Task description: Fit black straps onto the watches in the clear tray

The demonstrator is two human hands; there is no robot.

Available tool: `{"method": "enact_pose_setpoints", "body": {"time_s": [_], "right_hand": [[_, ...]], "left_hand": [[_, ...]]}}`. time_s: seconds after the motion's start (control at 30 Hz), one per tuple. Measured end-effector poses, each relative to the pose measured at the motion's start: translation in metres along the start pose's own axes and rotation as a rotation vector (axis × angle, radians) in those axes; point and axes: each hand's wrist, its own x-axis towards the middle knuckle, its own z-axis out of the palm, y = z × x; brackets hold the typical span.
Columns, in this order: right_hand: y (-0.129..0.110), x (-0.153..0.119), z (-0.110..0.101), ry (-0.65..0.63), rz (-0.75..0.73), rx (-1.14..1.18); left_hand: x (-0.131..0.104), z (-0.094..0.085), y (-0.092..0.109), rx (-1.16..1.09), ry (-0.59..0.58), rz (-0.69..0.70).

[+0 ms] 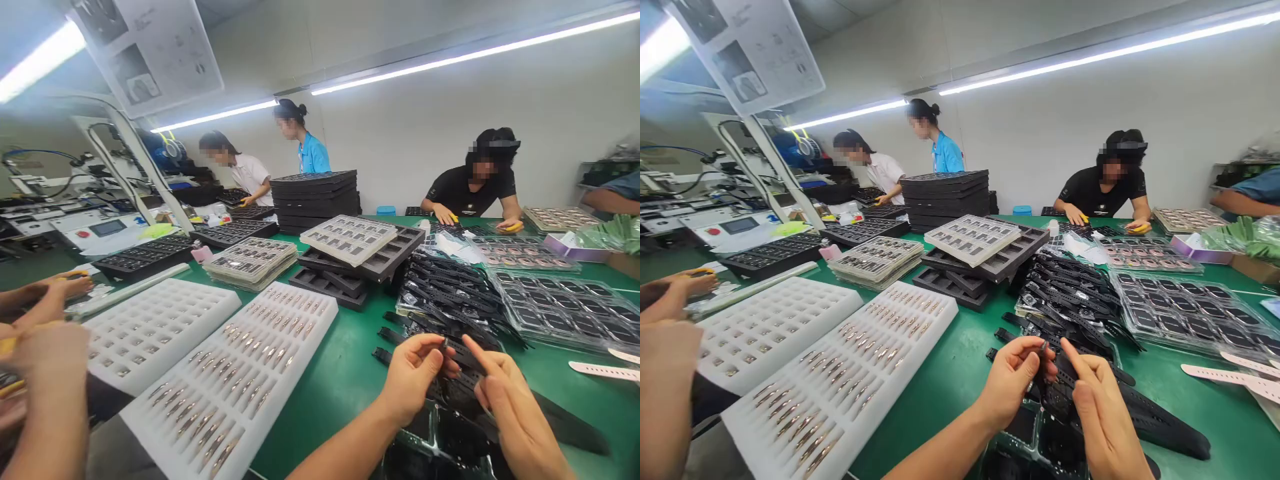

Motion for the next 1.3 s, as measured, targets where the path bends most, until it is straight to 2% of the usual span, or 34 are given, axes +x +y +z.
{"method": "enact_pose_setpoints", "body": {"time_s": [0.1, 0.2, 0.27, 0.57, 0.73, 0.87, 1.1, 1.2, 1.3], "right_hand": [[0.003, 0.002, -0.001, 0.053, -0.002, -0.050], [0.011, 0.003, 0.000, 0.155, 0.036, -0.011], [0.016, 0.002, 0.001, 0.178, 0.025, 0.000], [0.004, 0.003, 0.004, 0.147, -0.022, -0.009], [0.003, 0.001, 0.010, 0.128, 0.058, 0.005], [0.000, -0.004, 0.014, 0.165, 0.062, 0.016], [0.001, -0.004, 0.008, 0.034, -0.037, 0.017], [-0.007, 0.001, 0.002, 0.026, 0.011, 0.105], [-0.019, 0.009, -0.007, -0.118, 0.059, 0.174]], "left_hand": [[0.003, 0.001, 0.001, -0.125, 0.019, -0.022], [0.001, 0.002, 0.001, -0.135, -0.011, -0.044], [-0.001, 0.004, 0.002, -0.124, -0.035, -0.051], [-0.004, 0.005, 0.003, 0.027, -0.029, -0.095], [-0.004, 0.004, -0.002, 0.022, 0.041, -0.093], [-0.004, 0.005, -0.002, 0.058, 0.005, -0.132], [-0.005, 0.007, 0.003, 0.032, -0.002, -0.144], [-0.005, 0.006, 0.006, 0.021, -0.090, -0.190], [-0.005, 0.005, 0.009, 0.091, -0.267, -0.256]]}}
